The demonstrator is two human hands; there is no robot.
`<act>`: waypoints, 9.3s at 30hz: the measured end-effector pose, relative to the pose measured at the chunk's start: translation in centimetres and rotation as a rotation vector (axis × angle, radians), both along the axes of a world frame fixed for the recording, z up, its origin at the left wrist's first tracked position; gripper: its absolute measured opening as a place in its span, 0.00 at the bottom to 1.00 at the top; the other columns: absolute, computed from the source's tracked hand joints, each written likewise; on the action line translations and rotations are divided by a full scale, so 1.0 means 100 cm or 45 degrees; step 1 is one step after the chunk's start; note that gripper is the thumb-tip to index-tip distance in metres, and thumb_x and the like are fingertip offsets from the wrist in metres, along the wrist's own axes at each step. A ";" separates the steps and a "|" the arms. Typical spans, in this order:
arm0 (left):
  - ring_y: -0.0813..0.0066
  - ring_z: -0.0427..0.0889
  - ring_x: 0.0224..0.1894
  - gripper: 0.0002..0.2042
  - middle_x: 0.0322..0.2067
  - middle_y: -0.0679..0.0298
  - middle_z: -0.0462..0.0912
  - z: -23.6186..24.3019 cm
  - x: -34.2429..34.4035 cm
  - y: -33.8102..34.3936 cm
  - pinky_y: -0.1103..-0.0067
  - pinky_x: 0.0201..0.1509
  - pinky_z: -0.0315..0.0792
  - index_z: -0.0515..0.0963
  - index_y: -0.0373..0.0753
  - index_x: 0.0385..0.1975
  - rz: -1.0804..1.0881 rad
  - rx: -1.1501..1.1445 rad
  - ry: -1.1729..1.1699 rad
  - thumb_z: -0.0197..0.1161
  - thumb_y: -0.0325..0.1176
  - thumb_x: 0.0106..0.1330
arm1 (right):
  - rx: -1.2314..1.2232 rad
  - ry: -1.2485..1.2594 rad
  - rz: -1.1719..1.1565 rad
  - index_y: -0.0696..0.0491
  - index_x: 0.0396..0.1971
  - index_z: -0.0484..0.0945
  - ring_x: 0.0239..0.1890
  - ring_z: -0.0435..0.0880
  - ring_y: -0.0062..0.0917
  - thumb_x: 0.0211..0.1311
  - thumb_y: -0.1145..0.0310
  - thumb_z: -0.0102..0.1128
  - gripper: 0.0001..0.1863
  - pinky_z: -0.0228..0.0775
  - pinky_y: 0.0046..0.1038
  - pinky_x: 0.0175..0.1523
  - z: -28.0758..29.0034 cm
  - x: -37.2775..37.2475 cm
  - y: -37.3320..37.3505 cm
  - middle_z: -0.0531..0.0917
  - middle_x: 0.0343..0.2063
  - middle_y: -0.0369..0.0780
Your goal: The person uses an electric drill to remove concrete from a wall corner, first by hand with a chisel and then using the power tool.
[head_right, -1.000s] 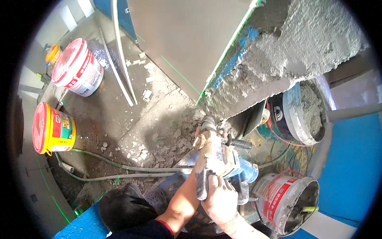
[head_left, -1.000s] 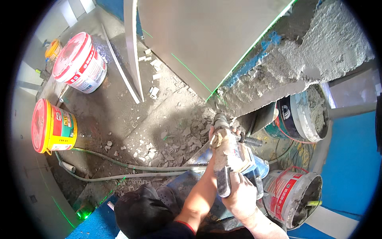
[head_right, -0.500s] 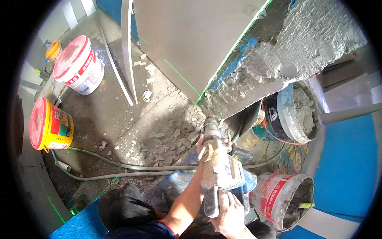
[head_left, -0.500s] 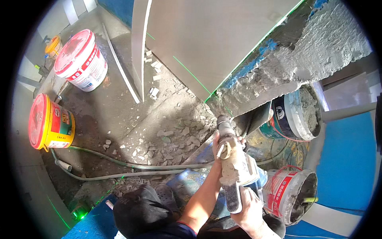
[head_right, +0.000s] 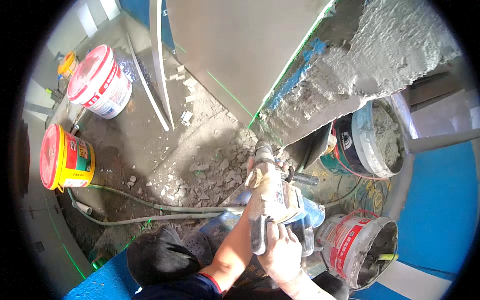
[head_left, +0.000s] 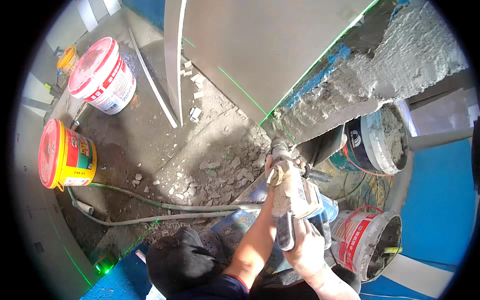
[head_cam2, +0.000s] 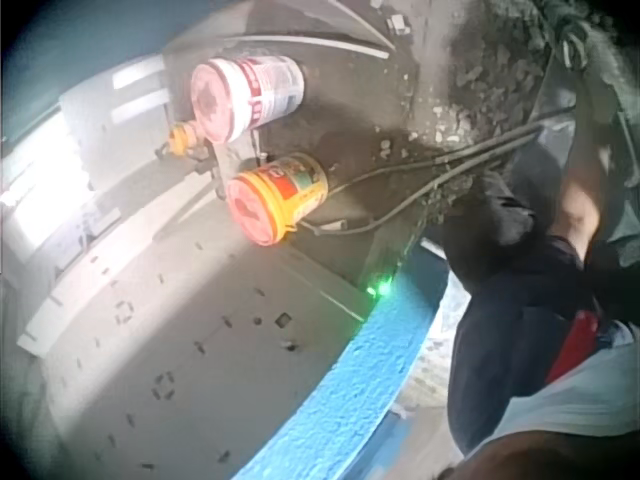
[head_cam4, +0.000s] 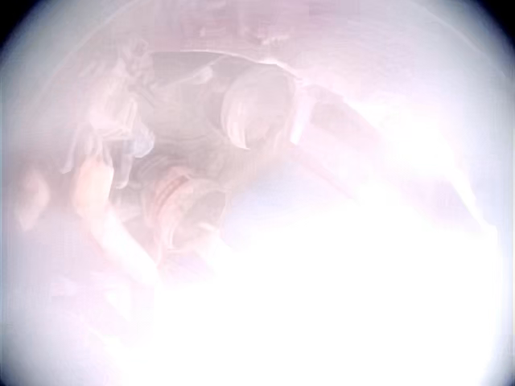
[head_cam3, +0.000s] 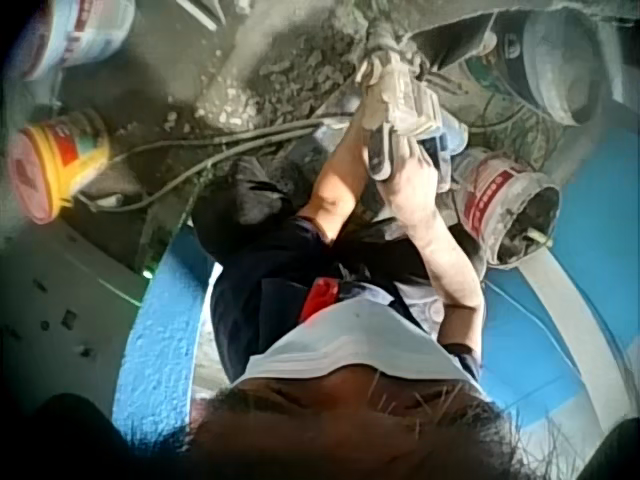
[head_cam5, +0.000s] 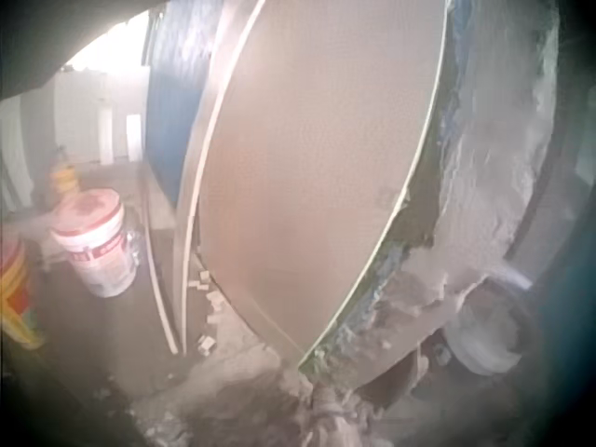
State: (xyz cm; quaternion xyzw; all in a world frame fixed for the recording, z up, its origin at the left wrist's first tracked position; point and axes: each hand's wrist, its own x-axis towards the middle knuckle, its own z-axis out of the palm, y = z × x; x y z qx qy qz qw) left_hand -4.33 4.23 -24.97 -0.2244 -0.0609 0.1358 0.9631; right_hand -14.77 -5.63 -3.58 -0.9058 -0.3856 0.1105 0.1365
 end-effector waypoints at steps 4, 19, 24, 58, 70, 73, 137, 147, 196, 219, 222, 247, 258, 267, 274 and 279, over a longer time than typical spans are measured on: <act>0.48 0.76 0.50 0.40 0.38 0.47 0.81 -0.013 0.000 -0.004 0.58 0.55 0.74 0.79 0.27 0.42 -0.007 0.041 0.021 0.43 0.68 0.68 | -0.126 0.092 0.012 0.61 0.46 0.72 0.38 0.81 0.46 0.48 0.69 0.65 0.24 0.75 0.40 0.47 -0.007 -0.002 -0.008 0.79 0.34 0.49; 0.53 0.75 0.52 0.45 0.41 0.48 0.82 0.056 -0.024 -0.064 0.66 0.60 0.68 0.81 0.26 0.40 0.071 -0.200 -0.176 0.41 0.73 0.64 | -0.198 -0.051 0.035 0.60 0.47 0.75 0.34 0.81 0.47 0.44 0.71 0.70 0.26 0.76 0.41 0.40 0.074 -0.034 -0.022 0.79 0.31 0.47; 0.51 0.76 0.53 0.45 0.42 0.47 0.82 0.059 -0.014 -0.074 0.65 0.62 0.70 0.81 0.25 0.40 -0.016 -0.323 -0.186 0.42 0.72 0.64 | -0.264 -0.183 0.190 0.60 0.52 0.74 0.37 0.80 0.53 0.45 0.78 0.64 0.28 0.76 0.46 0.44 0.095 -0.024 -0.008 0.80 0.35 0.53; 0.59 0.65 0.63 0.35 0.56 0.54 0.73 0.057 -0.002 -0.052 0.54 0.73 0.51 0.75 0.40 0.55 0.082 -0.275 -0.072 0.44 0.68 0.68 | -0.327 -0.086 0.150 0.59 0.47 0.76 0.35 0.80 0.45 0.50 0.71 0.63 0.21 0.75 0.41 0.40 0.081 0.020 0.035 0.79 0.36 0.50; 0.61 0.69 0.64 0.33 0.54 0.52 0.74 0.054 0.007 -0.067 0.52 0.76 0.54 0.69 0.34 0.59 0.078 -0.475 0.051 0.49 0.60 0.71 | -0.427 0.016 0.111 0.55 0.33 0.75 0.32 0.81 0.42 0.50 0.70 0.63 0.11 0.77 0.38 0.37 0.085 0.025 0.053 0.79 0.30 0.44; 0.60 0.70 0.62 0.31 0.53 0.51 0.74 0.040 0.013 -0.063 0.53 0.75 0.56 0.71 0.35 0.57 0.337 -0.382 0.055 0.51 0.59 0.71 | -0.391 -0.035 0.157 0.55 0.34 0.75 0.32 0.81 0.41 0.50 0.69 0.63 0.11 0.77 0.38 0.37 0.079 0.023 0.056 0.78 0.30 0.45; 0.56 0.83 0.43 0.41 0.39 0.49 0.83 0.033 0.001 -0.053 0.62 0.48 0.79 0.80 0.32 0.42 -0.021 -0.256 -0.170 0.43 0.72 0.65 | -0.348 0.158 0.160 0.59 0.53 0.77 0.38 0.84 0.47 0.46 0.76 0.68 0.28 0.77 0.40 0.45 0.105 0.011 0.029 0.84 0.34 0.49; 0.62 0.83 0.44 0.35 0.39 0.59 0.84 0.111 0.046 -0.042 0.65 0.49 0.80 0.80 0.43 0.42 -0.003 -0.609 0.193 0.53 0.73 0.60 | -0.605 -0.065 0.014 0.58 0.35 0.79 0.28 0.80 0.40 0.43 0.73 0.73 0.16 0.70 0.34 0.36 0.154 0.073 0.091 0.81 0.27 0.48; 0.65 0.79 0.46 0.28 0.41 0.63 0.81 0.135 0.066 0.011 0.66 0.53 0.76 0.78 0.43 0.44 0.321 -0.731 0.350 0.53 0.65 0.66 | -0.615 0.102 -0.008 0.60 0.39 0.81 0.31 0.84 0.25 0.46 0.76 0.75 0.18 0.75 0.30 0.40 0.165 0.108 0.161 0.85 0.28 0.42; 0.60 0.80 0.45 0.33 0.41 0.61 0.81 0.102 0.071 0.011 0.61 0.51 0.75 0.78 0.43 0.46 0.370 -0.712 0.152 0.45 0.70 0.66 | -0.763 -0.093 0.072 0.55 0.51 0.77 0.50 0.84 0.36 0.46 0.68 0.80 0.30 0.75 0.36 0.54 0.141 0.128 0.164 0.82 0.46 0.46; 0.60 0.81 0.45 0.33 0.42 0.60 0.82 0.099 0.068 0.006 0.61 0.51 0.76 0.79 0.43 0.46 0.331 -0.711 0.175 0.45 0.70 0.66 | -0.700 -0.157 0.138 0.55 0.47 0.80 0.43 0.86 0.40 0.47 0.69 0.76 0.24 0.76 0.35 0.50 0.130 0.115 0.169 0.85 0.40 0.48; 0.60 0.82 0.42 0.32 0.37 0.61 0.82 0.078 0.070 0.015 0.61 0.49 0.78 0.79 0.44 0.44 0.464 -0.846 -0.123 0.46 0.70 0.66 | -0.867 0.102 0.095 0.57 0.37 0.82 0.33 0.84 0.48 0.47 0.71 0.70 0.15 0.74 0.38 0.40 0.110 0.099 0.204 0.84 0.27 0.50; 0.59 0.79 0.49 0.34 0.44 0.61 0.80 0.087 0.082 0.014 0.60 0.57 0.74 0.78 0.43 0.47 0.412 -0.726 0.082 0.44 0.70 0.67 | -0.679 0.012 0.124 0.57 0.37 0.83 0.31 0.85 0.40 0.44 0.72 0.71 0.16 0.74 0.35 0.41 0.115 0.132 0.189 0.84 0.26 0.48; 0.60 0.80 0.46 0.32 0.41 0.60 0.81 0.078 0.085 0.015 0.61 0.54 0.76 0.78 0.43 0.45 0.455 -0.738 0.091 0.45 0.68 0.68 | -1.000 0.165 0.063 0.56 0.39 0.83 0.34 0.85 0.43 0.44 0.68 0.73 0.18 0.74 0.37 0.43 0.114 0.127 0.216 0.85 0.28 0.48; 0.59 0.81 0.45 0.32 0.41 0.59 0.81 0.075 0.077 0.019 0.60 0.53 0.76 0.78 0.41 0.45 0.350 -0.704 0.235 0.43 0.67 0.69 | -1.059 0.231 0.088 0.55 0.36 0.82 0.29 0.84 0.42 0.46 0.67 0.71 0.16 0.74 0.37 0.39 0.111 0.116 0.227 0.84 0.24 0.45; 0.56 0.81 0.46 0.34 0.43 0.56 0.81 0.065 0.073 0.025 0.59 0.53 0.76 0.78 0.41 0.47 0.371 -0.683 0.211 0.41 0.69 0.68 | -1.026 0.286 0.030 0.56 0.35 0.81 0.26 0.82 0.40 0.47 0.67 0.71 0.15 0.73 0.36 0.38 0.104 0.113 0.224 0.83 0.22 0.45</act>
